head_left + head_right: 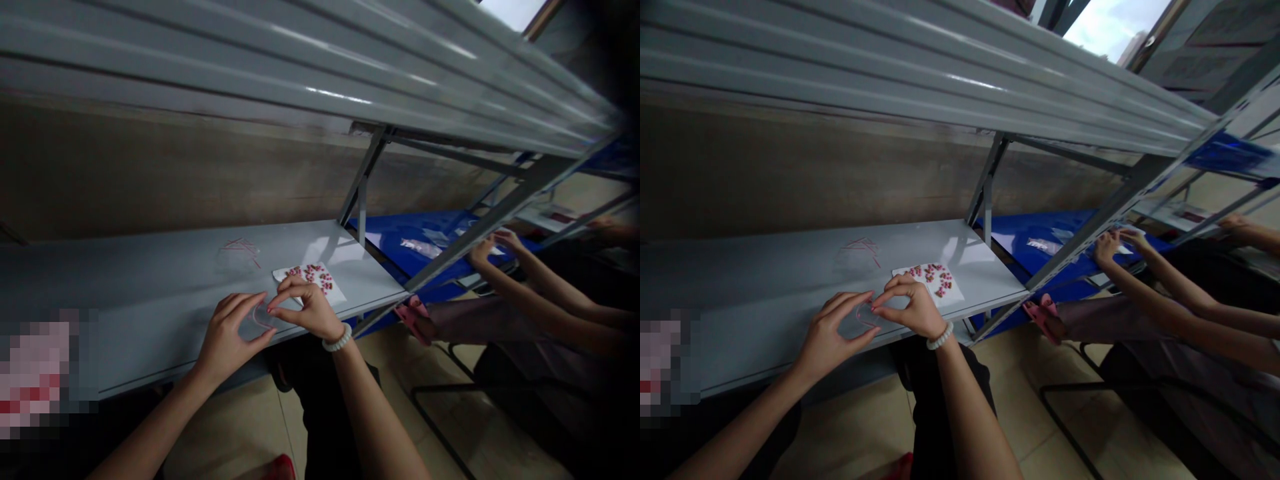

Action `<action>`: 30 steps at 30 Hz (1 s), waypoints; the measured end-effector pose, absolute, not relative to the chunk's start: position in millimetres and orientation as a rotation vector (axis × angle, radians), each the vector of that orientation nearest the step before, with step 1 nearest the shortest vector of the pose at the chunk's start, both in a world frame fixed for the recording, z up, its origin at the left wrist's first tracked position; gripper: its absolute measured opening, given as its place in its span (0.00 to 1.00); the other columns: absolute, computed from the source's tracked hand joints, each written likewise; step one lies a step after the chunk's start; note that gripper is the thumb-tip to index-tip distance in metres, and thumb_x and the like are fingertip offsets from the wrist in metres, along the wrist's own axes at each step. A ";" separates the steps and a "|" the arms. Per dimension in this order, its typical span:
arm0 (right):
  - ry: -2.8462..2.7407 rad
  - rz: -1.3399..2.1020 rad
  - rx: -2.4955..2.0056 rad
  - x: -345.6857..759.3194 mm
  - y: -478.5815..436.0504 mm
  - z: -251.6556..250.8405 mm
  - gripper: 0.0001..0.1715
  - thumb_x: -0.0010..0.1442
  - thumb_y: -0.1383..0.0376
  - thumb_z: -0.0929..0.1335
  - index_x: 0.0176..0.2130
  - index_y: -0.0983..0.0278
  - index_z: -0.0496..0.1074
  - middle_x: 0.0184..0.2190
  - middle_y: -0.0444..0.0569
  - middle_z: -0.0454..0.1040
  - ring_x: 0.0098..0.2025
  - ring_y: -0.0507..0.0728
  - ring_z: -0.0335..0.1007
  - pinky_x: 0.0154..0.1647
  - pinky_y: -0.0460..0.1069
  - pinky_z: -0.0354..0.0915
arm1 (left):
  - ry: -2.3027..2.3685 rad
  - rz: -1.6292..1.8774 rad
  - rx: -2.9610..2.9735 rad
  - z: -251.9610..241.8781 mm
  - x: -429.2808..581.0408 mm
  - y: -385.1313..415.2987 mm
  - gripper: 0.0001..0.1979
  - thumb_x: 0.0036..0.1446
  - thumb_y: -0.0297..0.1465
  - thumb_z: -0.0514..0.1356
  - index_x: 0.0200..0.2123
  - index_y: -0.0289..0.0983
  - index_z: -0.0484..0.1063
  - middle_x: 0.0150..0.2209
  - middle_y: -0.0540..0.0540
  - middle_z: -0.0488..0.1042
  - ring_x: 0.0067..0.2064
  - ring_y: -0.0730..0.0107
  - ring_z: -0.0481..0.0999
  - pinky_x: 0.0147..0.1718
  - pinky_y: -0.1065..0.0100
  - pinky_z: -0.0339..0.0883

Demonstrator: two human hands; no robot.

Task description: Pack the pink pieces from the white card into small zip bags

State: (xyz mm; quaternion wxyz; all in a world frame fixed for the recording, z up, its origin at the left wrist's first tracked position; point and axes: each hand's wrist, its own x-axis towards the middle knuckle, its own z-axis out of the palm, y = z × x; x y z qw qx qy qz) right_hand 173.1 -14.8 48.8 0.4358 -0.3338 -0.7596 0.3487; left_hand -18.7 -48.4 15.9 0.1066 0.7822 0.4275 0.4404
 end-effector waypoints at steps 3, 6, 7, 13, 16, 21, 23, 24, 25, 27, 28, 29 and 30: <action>-1.928 0.849 -0.839 170.0 -13.5 46.9 0.07 0.50 0.60 0.75 0.32 0.59 0.80 0.31 0.46 0.68 0.37 0.54 0.66 0.43 0.51 0.63 | 1.244 1.297 2.309 15.2 -17.6 -48.5 0.23 0.51 0.33 0.65 0.51 0.39 0.69 0.45 0.42 0.74 0.46 0.58 0.73 0.46 0.57 0.70; -1.955 0.832 -0.809 167.7 -14.1 46.0 0.06 0.51 0.60 0.75 0.33 0.58 0.81 0.31 0.46 0.67 0.37 0.53 0.65 0.42 0.50 0.63 | 1.242 1.286 2.313 14.6 -16.6 -48.6 0.23 0.51 0.33 0.65 0.51 0.39 0.69 0.45 0.42 0.74 0.46 0.59 0.73 0.46 0.58 0.69; -1.961 0.837 -0.796 167.6 -14.2 46.1 0.07 0.52 0.60 0.75 0.33 0.58 0.81 0.31 0.46 0.67 0.37 0.53 0.65 0.42 0.50 0.63 | 1.244 1.284 2.313 14.6 -16.4 -48.5 0.23 0.51 0.33 0.65 0.51 0.38 0.69 0.45 0.42 0.74 0.47 0.59 0.73 0.46 0.58 0.69; -1.832 0.718 -0.941 200.9 10.3 38.2 0.11 0.53 0.58 0.73 0.35 0.61 0.80 0.32 0.48 0.72 0.36 0.54 0.68 0.39 0.50 0.64 | 1.240 1.269 2.310 16.3 -17.1 -48.9 0.24 0.50 0.32 0.65 0.52 0.39 0.68 0.45 0.42 0.74 0.46 0.60 0.73 0.46 0.59 0.69; -1.838 0.358 -1.406 230.3 36.3 23.9 0.06 0.53 0.63 0.74 0.32 0.64 0.81 0.29 0.51 0.74 0.33 0.56 0.68 0.38 0.50 0.63 | 1.234 1.279 2.300 15.9 -17.6 -49.3 0.25 0.50 0.31 0.66 0.52 0.39 0.68 0.46 0.43 0.74 0.46 0.60 0.73 0.47 0.59 0.69; -2.100 0.148 -1.723 241.2 54.5 5.8 0.04 0.51 0.66 0.74 0.31 0.60 0.81 0.33 0.51 0.78 0.38 0.57 0.68 0.41 0.49 0.61 | 1.227 1.267 2.297 14.0 -18.4 -50.0 0.24 0.51 0.31 0.65 0.52 0.40 0.68 0.46 0.43 0.74 0.47 0.60 0.73 0.48 0.58 0.68; -2.139 0.134 -1.765 235.6 52.7 4.7 0.04 0.51 0.65 0.74 0.32 0.58 0.81 0.35 0.50 0.78 0.40 0.58 0.67 0.40 0.49 0.60 | 1.230 1.267 2.295 13.8 -18.8 -50.3 0.24 0.51 0.31 0.65 0.53 0.40 0.68 0.46 0.43 0.74 0.47 0.60 0.73 0.48 0.58 0.68; -2.150 0.132 -1.780 232.8 51.4 4.8 0.04 0.51 0.64 0.74 0.32 0.57 0.81 0.35 0.50 0.78 0.40 0.59 0.67 0.40 0.49 0.60 | 1.231 1.270 2.295 13.8 -19.0 -50.3 0.24 0.51 0.31 0.65 0.53 0.40 0.68 0.46 0.43 0.74 0.47 0.60 0.73 0.48 0.57 0.68; -2.161 0.133 -1.791 230.6 50.4 5.0 0.04 0.51 0.63 0.74 0.32 0.57 0.82 0.35 0.50 0.78 0.41 0.59 0.67 0.40 0.49 0.60 | 1.230 1.271 2.296 13.8 -19.2 -50.2 0.24 0.51 0.31 0.65 0.53 0.40 0.68 0.46 0.43 0.74 0.47 0.60 0.73 0.48 0.57 0.68; -2.170 0.132 -1.813 228.1 49.7 4.6 0.05 0.51 0.62 0.75 0.32 0.56 0.82 0.35 0.50 0.78 0.40 0.59 0.67 0.39 0.49 0.59 | 1.229 1.272 2.298 13.8 -19.5 -49.9 0.24 0.51 0.31 0.65 0.53 0.40 0.68 0.46 0.43 0.74 0.47 0.60 0.72 0.48 0.58 0.68; -2.173 0.129 -1.823 227.5 50.1 3.8 0.05 0.51 0.61 0.75 0.32 0.56 0.82 0.34 0.50 0.78 0.39 0.59 0.67 0.38 0.48 0.59 | 1.228 1.272 2.299 13.8 -19.6 -49.7 0.24 0.51 0.31 0.65 0.53 0.40 0.68 0.46 0.43 0.74 0.47 0.60 0.72 0.48 0.58 0.68; -2.175 0.124 -1.831 227.2 50.8 2.6 0.05 0.50 0.61 0.75 0.32 0.56 0.82 0.34 0.50 0.78 0.39 0.58 0.67 0.37 0.48 0.59 | 1.228 1.276 2.300 13.8 -19.7 -49.5 0.24 0.51 0.31 0.65 0.53 0.40 0.68 0.46 0.43 0.74 0.47 0.60 0.72 0.48 0.58 0.68; -2.173 0.120 -1.835 227.0 51.7 1.0 0.05 0.50 0.61 0.75 0.32 0.56 0.82 0.33 0.50 0.78 0.38 0.58 0.67 0.37 0.48 0.59 | 1.229 1.280 2.302 13.8 -19.8 -49.4 0.24 0.51 0.31 0.65 0.53 0.40 0.68 0.46 0.43 0.74 0.47 0.60 0.72 0.48 0.58 0.68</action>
